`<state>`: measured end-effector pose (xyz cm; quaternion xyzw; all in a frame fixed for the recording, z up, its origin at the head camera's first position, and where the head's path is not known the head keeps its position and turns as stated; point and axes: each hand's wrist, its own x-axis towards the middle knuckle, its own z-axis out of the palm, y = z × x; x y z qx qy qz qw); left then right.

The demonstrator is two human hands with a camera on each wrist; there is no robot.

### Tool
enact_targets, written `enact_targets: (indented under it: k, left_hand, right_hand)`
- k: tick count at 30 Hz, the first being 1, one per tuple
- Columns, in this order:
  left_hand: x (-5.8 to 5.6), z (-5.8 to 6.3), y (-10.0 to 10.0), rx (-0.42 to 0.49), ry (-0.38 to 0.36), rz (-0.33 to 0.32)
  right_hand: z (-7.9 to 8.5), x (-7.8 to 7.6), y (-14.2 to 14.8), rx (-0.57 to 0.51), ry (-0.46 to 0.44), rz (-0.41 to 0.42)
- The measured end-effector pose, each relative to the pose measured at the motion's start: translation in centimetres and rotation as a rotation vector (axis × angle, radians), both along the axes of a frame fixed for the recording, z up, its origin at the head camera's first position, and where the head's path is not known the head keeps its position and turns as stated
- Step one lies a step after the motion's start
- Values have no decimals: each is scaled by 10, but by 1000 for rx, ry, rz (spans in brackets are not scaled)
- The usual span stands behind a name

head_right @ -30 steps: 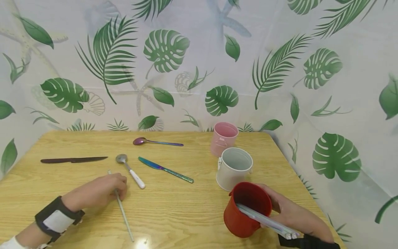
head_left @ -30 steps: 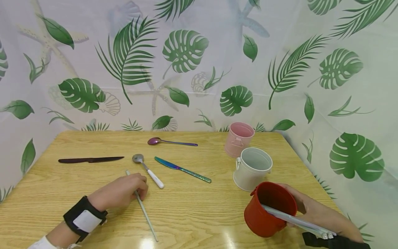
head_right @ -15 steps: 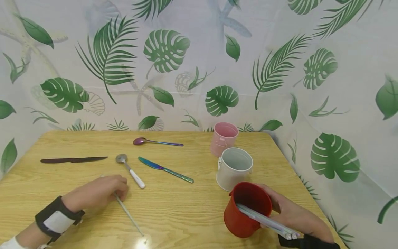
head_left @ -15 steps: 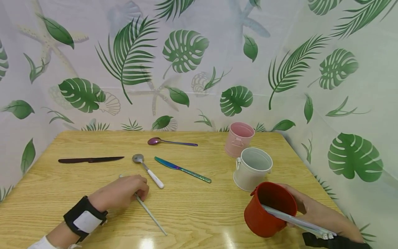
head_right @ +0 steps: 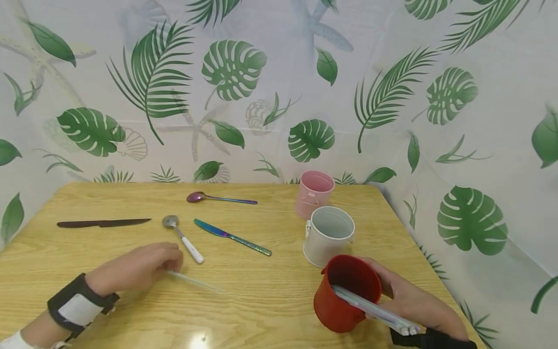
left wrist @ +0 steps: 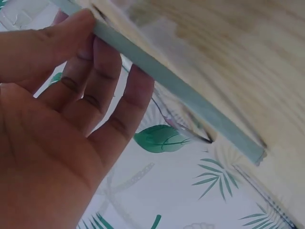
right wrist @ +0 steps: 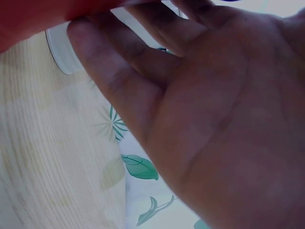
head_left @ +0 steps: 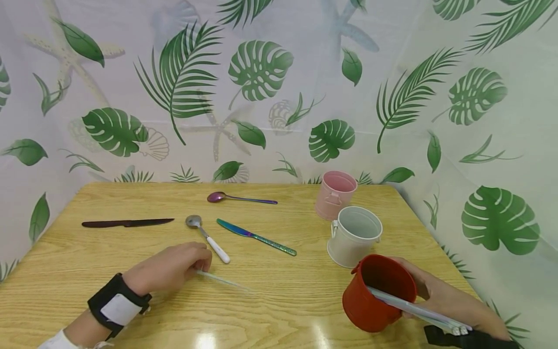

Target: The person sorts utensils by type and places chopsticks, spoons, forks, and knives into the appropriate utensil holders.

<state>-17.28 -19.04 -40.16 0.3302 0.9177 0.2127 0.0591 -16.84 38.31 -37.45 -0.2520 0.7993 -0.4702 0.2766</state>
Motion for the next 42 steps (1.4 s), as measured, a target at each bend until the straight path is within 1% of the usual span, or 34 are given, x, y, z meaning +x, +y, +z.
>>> enact_targets:
  k: [6, 10, 12, 14, 19, 24, 26, 28, 32, 37, 42]
  left_hand:
    - [3, 11, 3, 11, 47, 6]
    - [5, 20, 5, 21, 114, 1]
    - [6, 26, 6, 34, 137, 4]
    - [7, 31, 8, 50, 141, 18]
    - [5, 42, 12, 110, 172, 58]
    - [2, 52, 15, 192, 203, 104]
    - [2, 55, 16, 228, 218, 109]
    - [1, 57, 18, 254, 244, 105]
    - [-2, 62, 26, 306, 280, 77]
    - [-5, 73, 38, 359, 318, 41]
    - [-5, 87, 51, 420, 367, 4]
  right_hand:
    - [0, -1, -2, -53, 12, 33]
    - [1, -1, -1, -19, -4, 3]
    - [1, -1, -1, 6, -21, -20]
    - [1, -1, -1, 22, -43, -41]
    - [2, -1, -1, 45, -63, -69]
    - [3, -1, -1, 44, -62, -67]
    - [2, -1, -1, 42, -65, -65]
    - [2, -1, -1, 45, -68, -68]
    - [2, -1, -1, 58, -72, -79]
    - [2, -1, -2, 71, -66, -79]
    - [2, -1, -1, 45, -92, -64]
